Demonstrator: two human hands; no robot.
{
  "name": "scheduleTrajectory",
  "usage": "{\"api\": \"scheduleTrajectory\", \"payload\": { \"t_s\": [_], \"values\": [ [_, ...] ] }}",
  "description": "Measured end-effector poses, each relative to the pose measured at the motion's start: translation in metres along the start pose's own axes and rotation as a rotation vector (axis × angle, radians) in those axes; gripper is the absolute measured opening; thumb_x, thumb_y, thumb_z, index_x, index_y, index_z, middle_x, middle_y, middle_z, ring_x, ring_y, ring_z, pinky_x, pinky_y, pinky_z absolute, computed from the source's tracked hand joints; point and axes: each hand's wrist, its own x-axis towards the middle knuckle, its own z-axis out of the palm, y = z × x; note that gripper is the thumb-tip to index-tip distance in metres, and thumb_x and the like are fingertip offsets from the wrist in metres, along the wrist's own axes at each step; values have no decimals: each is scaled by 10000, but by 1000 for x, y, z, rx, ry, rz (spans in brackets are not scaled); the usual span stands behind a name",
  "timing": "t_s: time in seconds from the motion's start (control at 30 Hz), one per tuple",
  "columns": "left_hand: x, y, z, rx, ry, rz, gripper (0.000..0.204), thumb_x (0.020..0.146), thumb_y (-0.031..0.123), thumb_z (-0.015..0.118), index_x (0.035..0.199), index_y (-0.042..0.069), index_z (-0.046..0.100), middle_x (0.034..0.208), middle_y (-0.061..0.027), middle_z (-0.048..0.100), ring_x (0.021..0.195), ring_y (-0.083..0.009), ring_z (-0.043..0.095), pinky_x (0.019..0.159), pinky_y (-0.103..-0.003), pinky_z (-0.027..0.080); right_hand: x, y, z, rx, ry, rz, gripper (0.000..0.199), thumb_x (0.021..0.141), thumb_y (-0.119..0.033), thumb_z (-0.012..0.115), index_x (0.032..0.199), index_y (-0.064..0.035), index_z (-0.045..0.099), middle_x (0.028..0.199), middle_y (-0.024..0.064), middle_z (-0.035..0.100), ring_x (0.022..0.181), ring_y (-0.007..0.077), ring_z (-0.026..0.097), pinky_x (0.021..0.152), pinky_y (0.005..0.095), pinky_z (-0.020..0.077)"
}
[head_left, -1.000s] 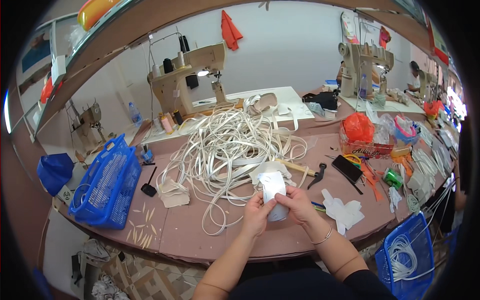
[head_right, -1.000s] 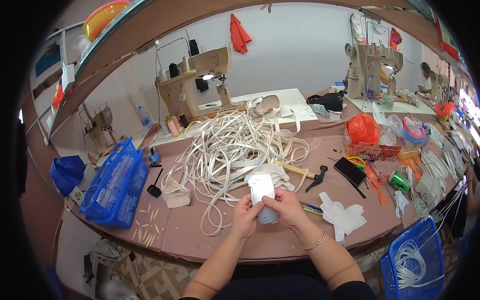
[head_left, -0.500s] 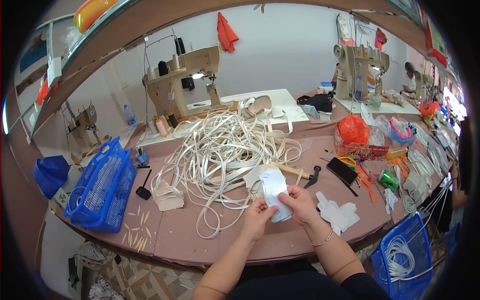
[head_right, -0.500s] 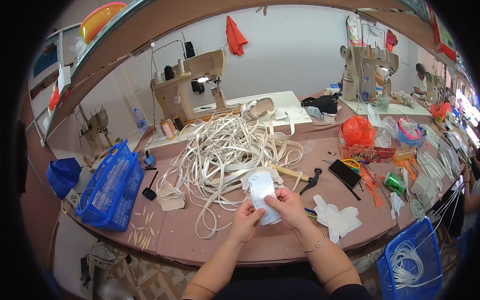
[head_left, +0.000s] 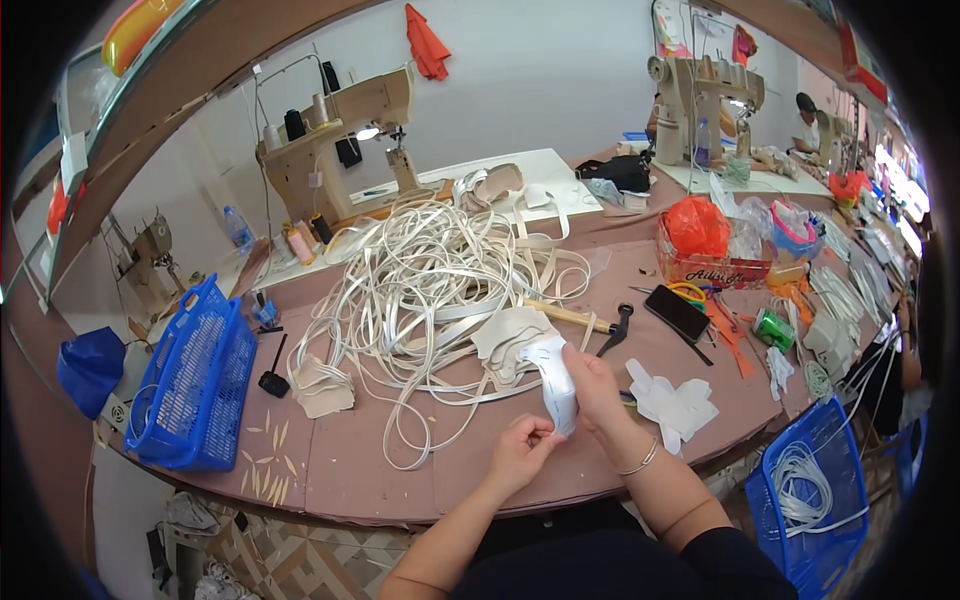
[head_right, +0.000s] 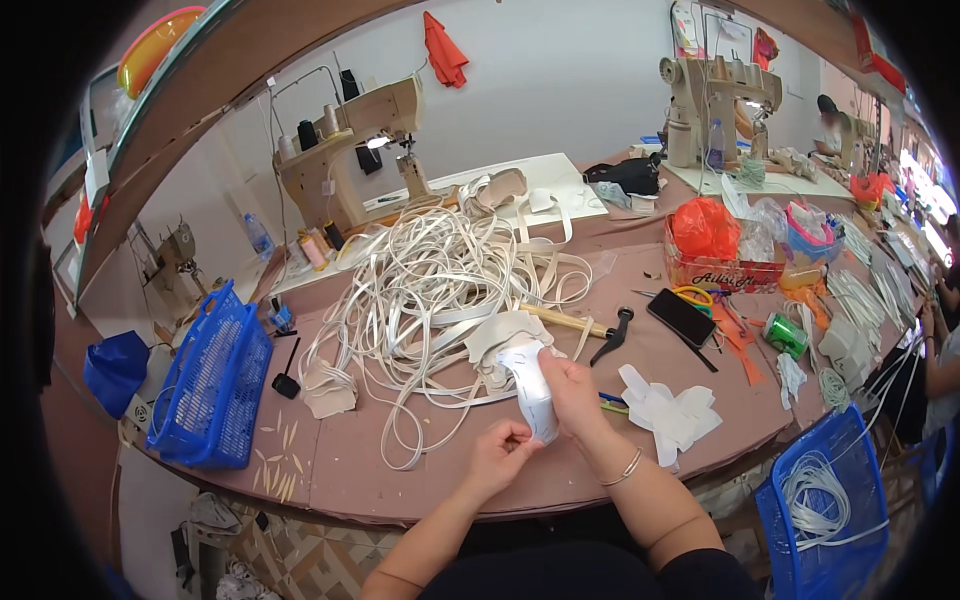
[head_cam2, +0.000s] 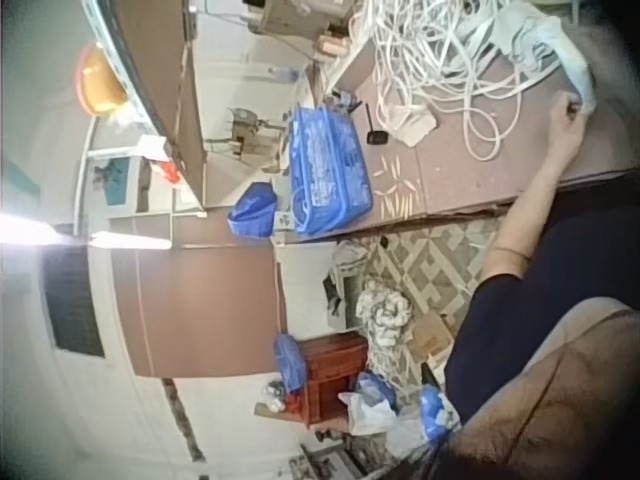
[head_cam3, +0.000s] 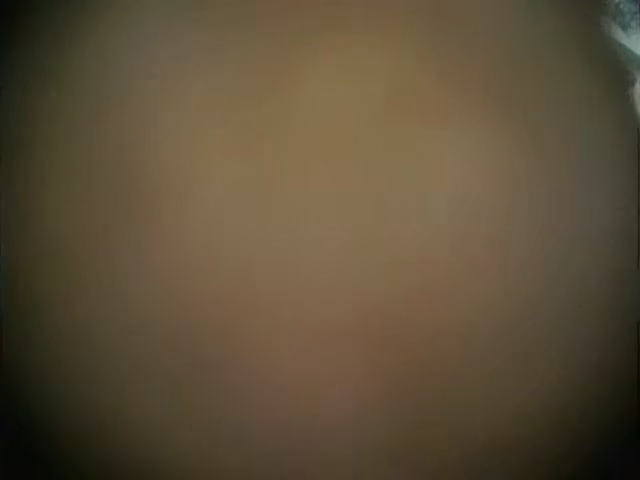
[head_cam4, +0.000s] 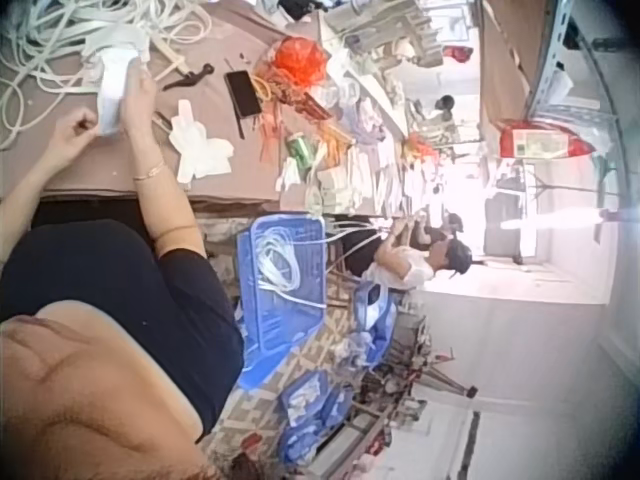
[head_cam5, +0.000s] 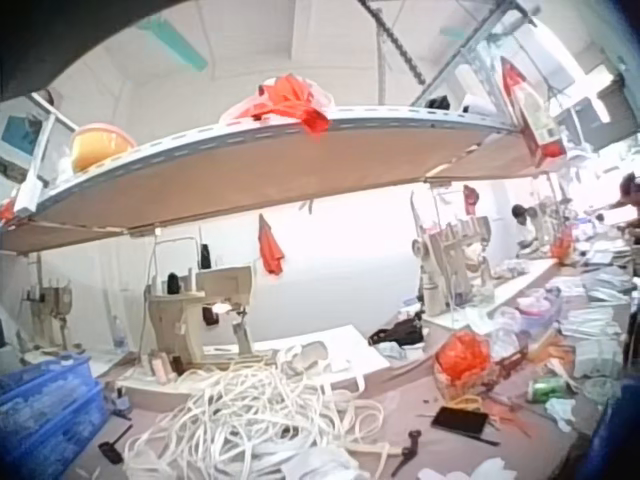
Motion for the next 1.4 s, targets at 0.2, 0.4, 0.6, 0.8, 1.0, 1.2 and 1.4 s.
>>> {"api": "scheduleTrajectory", "payload": {
  "t_s": [0.2,0.4,0.6,0.8,1.0,1.2,1.4],
  "values": [
    [3,-12,-3,-578,128,-123,172,815,74,623,954,16,541,853,-44,579,738,-107,567,676,-220,468,-1,17,6,-382,64,-309,398,915,-291,465,671,8,562,533,12,497,510,84,424,465,279,353],
    [38,4,-1,-1130,334,-111,135,864,138,570,960,48,539,844,-32,596,761,-112,576,686,-246,473,-14,43,17,-501,150,-507,330,900,-222,484,682,15,551,530,100,497,483,127,429,472,308,371],
    [31,17,-18,-1068,602,-118,116,863,164,568,919,63,560,811,-17,598,703,-85,565,605,-221,452,-22,54,32,-751,-3,-718,285,877,-189,532,669,6,542,537,115,504,500,123,487,480,315,381],
    [29,-2,-29,-465,507,5,141,876,169,560,932,41,548,789,-9,577,673,-61,523,586,-202,430,-23,31,57,-381,-62,-324,185,864,-184,572,766,-28,572,656,9,576,553,70,492,483,256,390],
    [12,-10,-14,-234,185,25,188,866,150,578,1005,31,536,805,-12,573,685,-59,514,613,-197,434,5,32,34,68,67,-196,216,898,-211,520,732,-74,543,663,-19,536,541,33,444,458,202,342],
    [-8,-5,-47,-153,-27,-114,231,812,115,638,998,30,531,779,10,563,687,-53,508,611,-209,433,1,49,18,45,-42,-122,230,925,-262,471,818,-68,532,720,-21,545,580,30,462,495,189,371],
    [-23,-48,-173,-63,1005,-4,224,766,72,665,938,39,524,723,1,537,583,-71,492,513,-202,420,-10,55,-28,-345,-111,39,164,887,-185,533,926,-28,561,761,14,583,624,75,535,553,202,434]
  ]
}}
